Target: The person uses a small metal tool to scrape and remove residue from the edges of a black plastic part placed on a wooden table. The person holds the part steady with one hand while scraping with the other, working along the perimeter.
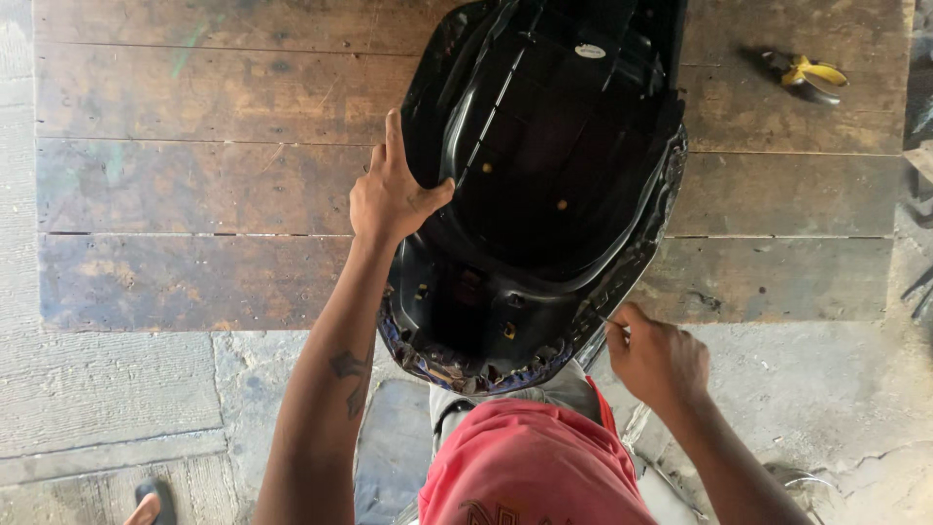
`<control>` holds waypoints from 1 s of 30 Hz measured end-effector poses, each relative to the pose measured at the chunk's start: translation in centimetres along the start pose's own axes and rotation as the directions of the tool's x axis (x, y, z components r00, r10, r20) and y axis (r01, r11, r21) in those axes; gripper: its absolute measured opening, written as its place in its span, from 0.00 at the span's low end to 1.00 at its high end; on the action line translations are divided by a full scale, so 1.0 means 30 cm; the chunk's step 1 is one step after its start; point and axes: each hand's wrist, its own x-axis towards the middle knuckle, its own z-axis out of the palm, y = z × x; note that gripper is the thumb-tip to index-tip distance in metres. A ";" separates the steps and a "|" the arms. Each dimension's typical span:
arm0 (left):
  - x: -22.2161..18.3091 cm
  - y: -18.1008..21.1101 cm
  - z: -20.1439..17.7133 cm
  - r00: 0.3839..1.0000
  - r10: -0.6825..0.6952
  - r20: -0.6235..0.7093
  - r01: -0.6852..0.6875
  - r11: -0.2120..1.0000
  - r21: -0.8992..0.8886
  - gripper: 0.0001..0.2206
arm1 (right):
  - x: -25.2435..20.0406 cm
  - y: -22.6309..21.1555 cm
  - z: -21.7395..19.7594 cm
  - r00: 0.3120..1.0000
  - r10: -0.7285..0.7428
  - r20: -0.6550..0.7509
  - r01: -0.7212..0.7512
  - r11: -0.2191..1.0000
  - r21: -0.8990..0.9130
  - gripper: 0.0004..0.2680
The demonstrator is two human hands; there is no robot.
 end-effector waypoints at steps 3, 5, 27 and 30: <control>0.000 0.004 -0.005 1.000 0.004 -0.002 -0.004 1.000 0.001 0.56 | 0.020 0.009 -0.024 0.999 0.008 0.044 -0.007 1.000 -0.026 0.07; 0.006 0.008 -0.009 0.999 -0.023 0.026 0.023 1.000 -0.002 0.56 | 0.034 0.010 -0.029 0.998 0.010 0.062 -0.007 0.999 -0.046 0.06; -0.007 0.033 -0.012 1.000 0.013 -0.004 -0.013 1.000 0.001 0.56 | 0.019 0.159 0.334 0.982 0.005 -0.190 0.107 0.812 0.574 0.13; -0.032 0.019 -0.013 0.997 0.050 -0.064 -0.052 0.998 -0.023 0.55 | -0.002 0.155 0.214 1.000 0.003 -0.031 0.007 0.945 0.328 0.11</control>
